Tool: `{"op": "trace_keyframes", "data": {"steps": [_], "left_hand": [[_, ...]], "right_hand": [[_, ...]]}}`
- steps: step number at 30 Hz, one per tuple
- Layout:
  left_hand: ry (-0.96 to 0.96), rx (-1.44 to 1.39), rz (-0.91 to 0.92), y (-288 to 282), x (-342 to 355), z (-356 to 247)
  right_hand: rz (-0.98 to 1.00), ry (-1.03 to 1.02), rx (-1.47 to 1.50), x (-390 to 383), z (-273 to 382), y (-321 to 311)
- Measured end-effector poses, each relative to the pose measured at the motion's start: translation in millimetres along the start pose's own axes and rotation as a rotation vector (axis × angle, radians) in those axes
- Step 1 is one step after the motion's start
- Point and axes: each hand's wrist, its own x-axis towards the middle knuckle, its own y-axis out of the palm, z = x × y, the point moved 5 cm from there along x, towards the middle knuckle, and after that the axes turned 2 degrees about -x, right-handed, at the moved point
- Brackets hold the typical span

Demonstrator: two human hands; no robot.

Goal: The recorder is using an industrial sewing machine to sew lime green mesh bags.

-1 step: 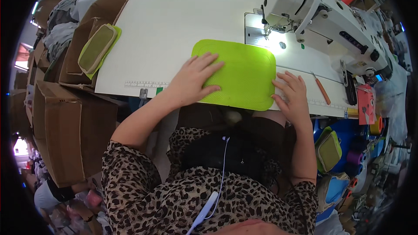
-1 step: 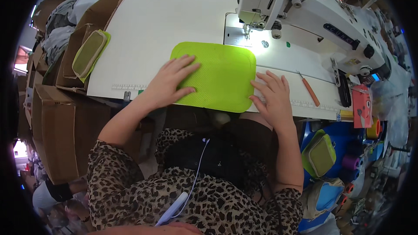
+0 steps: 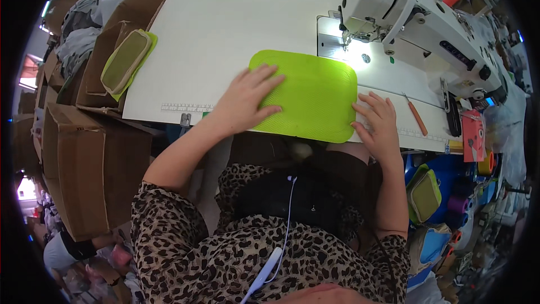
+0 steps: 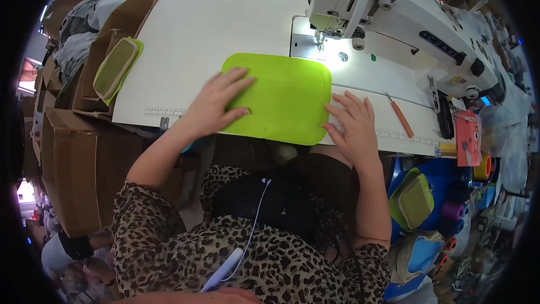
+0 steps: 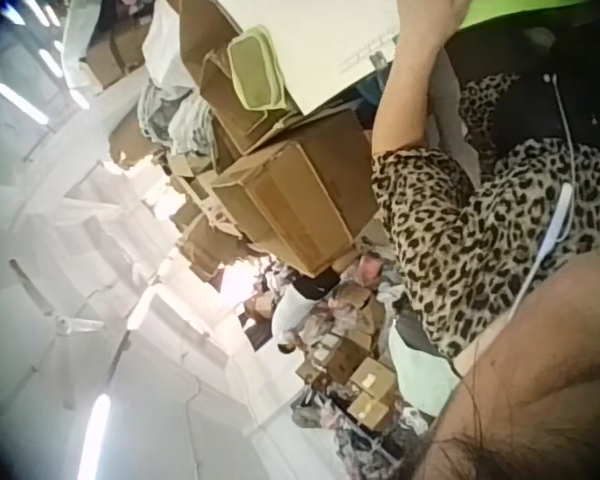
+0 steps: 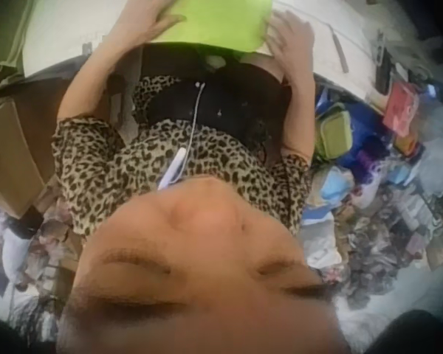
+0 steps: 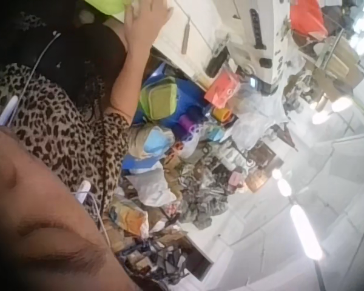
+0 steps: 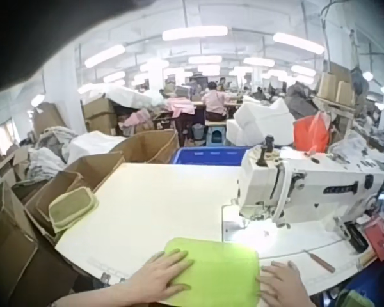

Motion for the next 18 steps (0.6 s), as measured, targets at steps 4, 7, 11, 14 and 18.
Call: {"op": "trace_keyframes", "data": {"steps": [4, 7, 11, 14, 18], "left_hand": [[-0.242, 0.055, -0.051, -16, -11, 44], [-0.186, 0.069, -0.072, -17, -18, 48], [-0.200, 0.081, -0.108, -12, -18, 52], [-0.217, 0.090, -0.115, -13, -19, 51], [-0.209, 0.049, -0.185, -9, -21, 62]], "right_hand": [[-0.015, 0.038, 0.025, 0, -2, 3], [-0.008, 0.059, 0.023, 1, -1, 2], [-0.026, 0.065, 0.050, 1, -3, 3], [-0.031, 0.072, 0.076, 1, -4, 4], [-0.037, 0.099, 0.114, 1, -4, 2]]}}
